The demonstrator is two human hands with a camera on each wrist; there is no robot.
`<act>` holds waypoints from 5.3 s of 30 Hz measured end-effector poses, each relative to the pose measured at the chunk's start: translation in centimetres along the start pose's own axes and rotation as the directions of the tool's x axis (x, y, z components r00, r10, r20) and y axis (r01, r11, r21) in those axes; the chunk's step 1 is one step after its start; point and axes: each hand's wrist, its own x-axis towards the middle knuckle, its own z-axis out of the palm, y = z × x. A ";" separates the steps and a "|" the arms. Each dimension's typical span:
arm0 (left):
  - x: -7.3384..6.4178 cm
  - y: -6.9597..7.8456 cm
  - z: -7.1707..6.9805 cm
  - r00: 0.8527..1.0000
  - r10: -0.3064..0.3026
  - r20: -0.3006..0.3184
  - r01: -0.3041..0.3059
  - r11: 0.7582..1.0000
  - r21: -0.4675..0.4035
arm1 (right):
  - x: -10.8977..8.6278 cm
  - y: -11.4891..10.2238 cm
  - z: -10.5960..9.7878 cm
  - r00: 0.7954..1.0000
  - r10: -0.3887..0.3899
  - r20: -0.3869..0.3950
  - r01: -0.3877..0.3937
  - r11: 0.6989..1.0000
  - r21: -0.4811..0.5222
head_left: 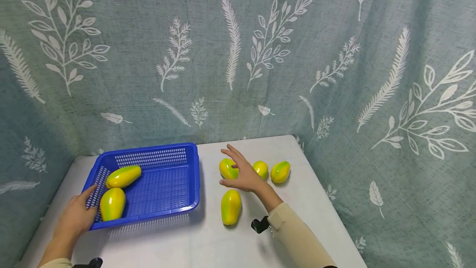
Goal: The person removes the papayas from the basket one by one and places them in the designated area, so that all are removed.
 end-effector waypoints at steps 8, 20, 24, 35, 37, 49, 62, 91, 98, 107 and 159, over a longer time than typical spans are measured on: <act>-0.2 -0.4 0.0 1.000 0.012 -0.019 -0.012 1.000 -0.007 | 6.8 -3.1 2.7 0.995 -0.066 0.069 0.063 0.997 0.049; -0.9 -0.1 0.0 0.999 0.000 -0.034 -0.001 1.000 -0.031 | 12.7 -4.7 12.8 0.970 -0.133 0.203 0.105 0.984 0.142; -0.9 0.1 0.2 0.998 0.014 -0.061 -0.016 0.999 -0.029 | 13.0 -4.9 15.3 0.965 -0.128 0.227 0.092 0.982 0.164; -0.9 -0.2 0.1 0.997 0.017 -0.081 -0.020 0.999 -0.034 | 13.9 -5.0 19.4 0.960 -0.100 0.263 0.047 0.978 0.201; -0.9 -0.3 0.2 0.996 0.016 -0.088 -0.019 0.999 -0.034 | 14.1 -4.9 20.0 0.958 -0.094 0.272 0.039 0.979 0.198; -1.0 -0.4 -0.2 0.997 -0.025 -0.078 0.021 0.999 -0.050 | 15.1 -4.9 23.8 0.946 -0.100 0.309 0.075 0.993 0.091; -1.1 -0.9 -0.3 0.996 -0.028 -0.090 0.024 0.999 -0.049 | 15.7 -5.2 27.4 0.906 -0.125 0.405 0.151 0.988 -0.032; -1.6 -1.0 -0.1 0.995 -0.026 -0.100 0.021 0.998 -0.054 | 15.5 -6.5 31.7 0.894 -0.032 0.447 0.173 0.945 -0.279; -1.4 -0.8 -0.2 0.996 -0.025 -0.083 0.021 0.998 -0.056 | 15.5 -6.8 31.5 0.904 0.007 0.428 0.152 0.930 -0.335; -1.5 -0.7 0.2 0.996 -0.023 -0.088 0.018 0.998 -0.052 | 15.5 -6.6 31.8 0.897 0.043 0.439 0.118 0.936 -0.333; -1.2 -0.7 0.0 0.999 0.003 -0.037 -0.004 1.000 -0.013 | 10.8 -4.1 5.3 0.970 -0.172 0.170 0.154 0.982 0.113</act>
